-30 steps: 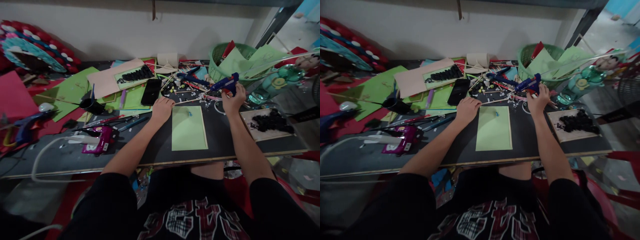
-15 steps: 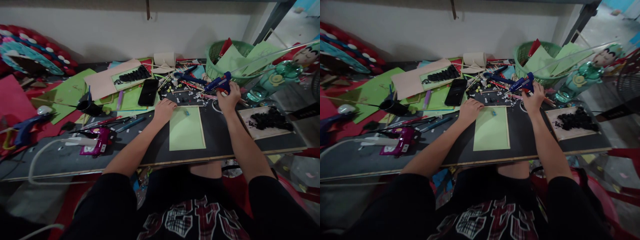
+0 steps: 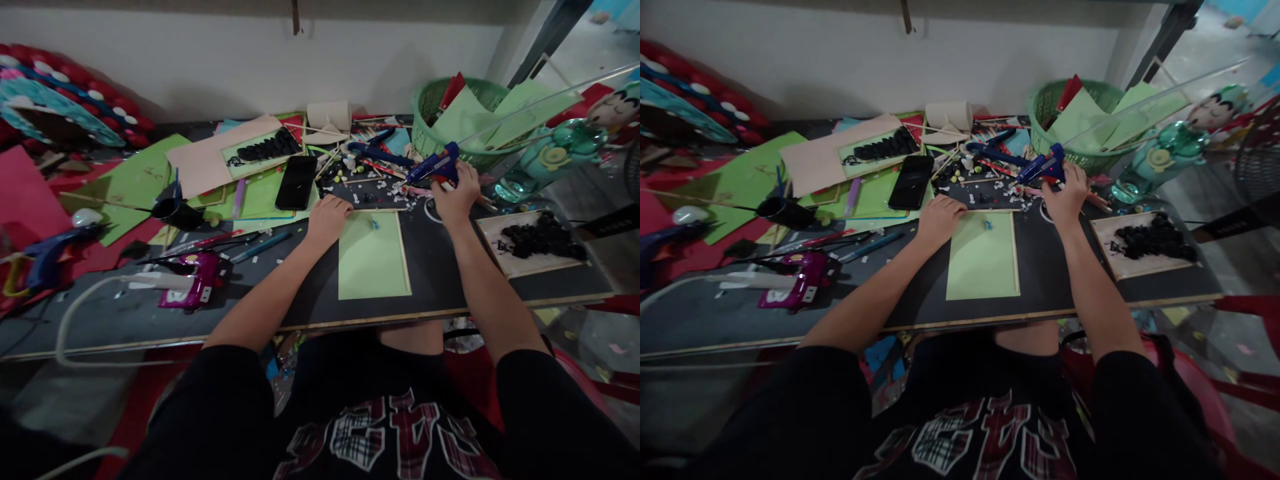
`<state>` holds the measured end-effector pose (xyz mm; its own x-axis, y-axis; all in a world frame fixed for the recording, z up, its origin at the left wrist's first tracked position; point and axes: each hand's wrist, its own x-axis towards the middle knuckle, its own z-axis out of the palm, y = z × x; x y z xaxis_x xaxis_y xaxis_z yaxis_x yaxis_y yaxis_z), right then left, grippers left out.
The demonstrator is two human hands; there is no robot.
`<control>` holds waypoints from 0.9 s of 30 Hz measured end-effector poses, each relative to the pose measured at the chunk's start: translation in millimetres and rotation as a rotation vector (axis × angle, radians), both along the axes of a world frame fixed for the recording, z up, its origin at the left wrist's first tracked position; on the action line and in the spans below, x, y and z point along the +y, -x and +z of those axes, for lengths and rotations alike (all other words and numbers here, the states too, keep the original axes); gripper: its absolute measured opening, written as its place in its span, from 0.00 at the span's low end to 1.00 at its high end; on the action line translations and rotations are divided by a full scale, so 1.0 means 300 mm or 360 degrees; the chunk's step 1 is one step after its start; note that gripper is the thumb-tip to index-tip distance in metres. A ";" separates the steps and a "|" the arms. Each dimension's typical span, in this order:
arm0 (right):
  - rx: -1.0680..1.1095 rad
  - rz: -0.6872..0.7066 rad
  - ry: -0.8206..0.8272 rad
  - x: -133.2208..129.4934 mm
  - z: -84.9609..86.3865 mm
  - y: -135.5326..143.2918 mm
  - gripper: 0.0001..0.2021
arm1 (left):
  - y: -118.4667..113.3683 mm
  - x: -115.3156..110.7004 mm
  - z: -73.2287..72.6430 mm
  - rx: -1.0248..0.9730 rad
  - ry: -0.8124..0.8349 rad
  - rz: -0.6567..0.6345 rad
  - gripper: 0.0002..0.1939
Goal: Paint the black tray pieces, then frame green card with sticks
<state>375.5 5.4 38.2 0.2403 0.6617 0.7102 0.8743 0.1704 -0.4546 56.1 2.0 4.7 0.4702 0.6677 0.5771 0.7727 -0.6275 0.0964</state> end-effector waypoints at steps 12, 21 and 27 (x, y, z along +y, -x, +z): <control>-0.0113 -0.0035 -0.0031 -0.001 -0.007 -0.001 0.21 | 0.004 0.004 -0.008 -0.0029 -0.0001 -0.0013 0.15; 0.0007 0.0003 0.0132 -0.017 0.020 0.013 0.22 | 0.000 0.002 -0.004 0.0001 0.0097 0.0056 0.13; -0.0057 -0.0013 0.0133 -0.013 0.013 0.013 0.21 | -0.008 -0.015 0.025 0.0028 0.0321 0.0108 0.11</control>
